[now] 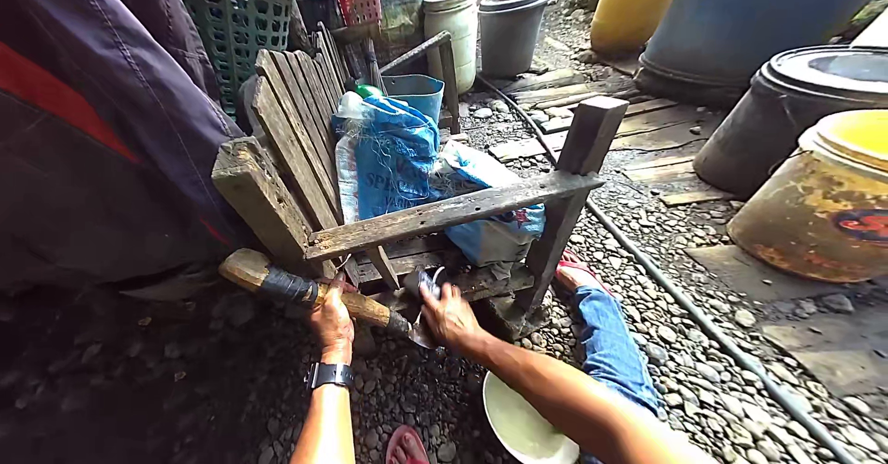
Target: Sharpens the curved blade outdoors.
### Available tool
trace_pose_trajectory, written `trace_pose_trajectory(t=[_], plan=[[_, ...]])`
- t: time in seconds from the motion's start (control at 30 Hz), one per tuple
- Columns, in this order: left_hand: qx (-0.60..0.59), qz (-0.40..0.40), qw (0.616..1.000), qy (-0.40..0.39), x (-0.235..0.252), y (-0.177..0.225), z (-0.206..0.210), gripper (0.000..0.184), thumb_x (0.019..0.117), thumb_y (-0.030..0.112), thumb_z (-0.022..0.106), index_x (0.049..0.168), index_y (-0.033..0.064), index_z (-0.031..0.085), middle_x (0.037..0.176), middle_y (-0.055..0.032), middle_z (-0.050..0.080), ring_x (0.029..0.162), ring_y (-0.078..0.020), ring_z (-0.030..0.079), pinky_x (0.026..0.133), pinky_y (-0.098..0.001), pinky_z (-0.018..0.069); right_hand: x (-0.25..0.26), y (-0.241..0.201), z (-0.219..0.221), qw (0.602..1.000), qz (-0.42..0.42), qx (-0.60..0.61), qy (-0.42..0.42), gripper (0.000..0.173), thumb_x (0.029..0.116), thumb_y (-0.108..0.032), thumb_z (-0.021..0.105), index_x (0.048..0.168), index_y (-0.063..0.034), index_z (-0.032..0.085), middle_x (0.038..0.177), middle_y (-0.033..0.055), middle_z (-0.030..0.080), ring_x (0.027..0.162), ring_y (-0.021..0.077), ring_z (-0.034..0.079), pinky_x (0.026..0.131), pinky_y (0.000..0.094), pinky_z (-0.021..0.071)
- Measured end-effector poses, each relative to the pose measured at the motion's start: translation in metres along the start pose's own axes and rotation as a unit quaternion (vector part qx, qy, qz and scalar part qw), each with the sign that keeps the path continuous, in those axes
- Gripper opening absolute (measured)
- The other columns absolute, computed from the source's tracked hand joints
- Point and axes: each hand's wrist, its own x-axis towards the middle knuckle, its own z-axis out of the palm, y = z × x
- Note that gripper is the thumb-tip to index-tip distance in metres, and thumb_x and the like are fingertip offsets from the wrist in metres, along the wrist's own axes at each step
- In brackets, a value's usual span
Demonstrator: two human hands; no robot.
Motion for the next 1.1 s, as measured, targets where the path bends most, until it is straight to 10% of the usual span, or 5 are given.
trace_pose_trajectory(t=[0.1, 0.27, 0.53, 1.1], plan=[[0.034, -0.001, 0.999, -0.011, -0.003, 0.0, 0.001, 0.013, 0.0949, -0.007, 0.056, 0.086, 0.0024, 0.058, 0.06, 0.0021, 0.061, 0.053, -0.0071, 0.063, 0.058, -0.0237, 0.0584, -0.02, 0.006, 0.002, 0.997, -0.051, -0.023, -0.049, 0.056, 0.109, -0.036, 0.044, 0.161, -0.0184, 0.036, 0.144, 0.0366, 0.047, 0.131, 0.0542, 0.05, 0.1, 0.061, 0.0479], [0.098, -0.03, 0.992, -0.074, -0.022, 0.025, 0.007, 0.021, 0.0956, 0.002, 0.059, 0.108, -0.0149, 0.064, 0.089, -0.015, 0.067, 0.083, -0.0155, 0.063, 0.083, -0.0336, 0.0545, 0.031, 0.01, -0.013, 0.991, 0.052, 0.037, 0.12, 0.055, 0.1065, -0.034, 0.053, 0.155, -0.0097, 0.046, 0.146, 0.0404, 0.045, 0.133, 0.0585, 0.047, 0.103, 0.0693, 0.0437], [0.003, -0.037, 0.999, -0.005, -0.007, 0.012, 0.003, 0.006, 0.0916, -0.003, 0.066, 0.094, -0.0046, 0.061, 0.068, -0.005, 0.061, 0.06, -0.0101, 0.059, 0.063, -0.0269, 0.0552, -0.003, 0.007, 0.015, 0.991, -0.042, -0.019, 0.125, 0.054, 0.106, -0.031, 0.046, 0.154, -0.0071, 0.047, 0.138, 0.0466, 0.047, 0.12, 0.0655, 0.053, 0.09, 0.072, 0.048], [0.107, -0.024, 0.994, -0.027, -0.015, 0.021, -0.001, 0.012, 0.0941, -0.002, 0.058, 0.092, -0.0088, 0.066, 0.071, -0.0058, 0.064, 0.067, -0.0097, 0.061, 0.071, -0.0288, 0.0544, -0.007, -0.009, 0.002, 0.997, 0.001, -0.005, 0.072, 0.055, 0.1065, -0.032, 0.051, 0.158, -0.0155, 0.042, 0.144, 0.0397, 0.046, 0.126, 0.058, 0.053, 0.094, 0.0671, 0.0499]])
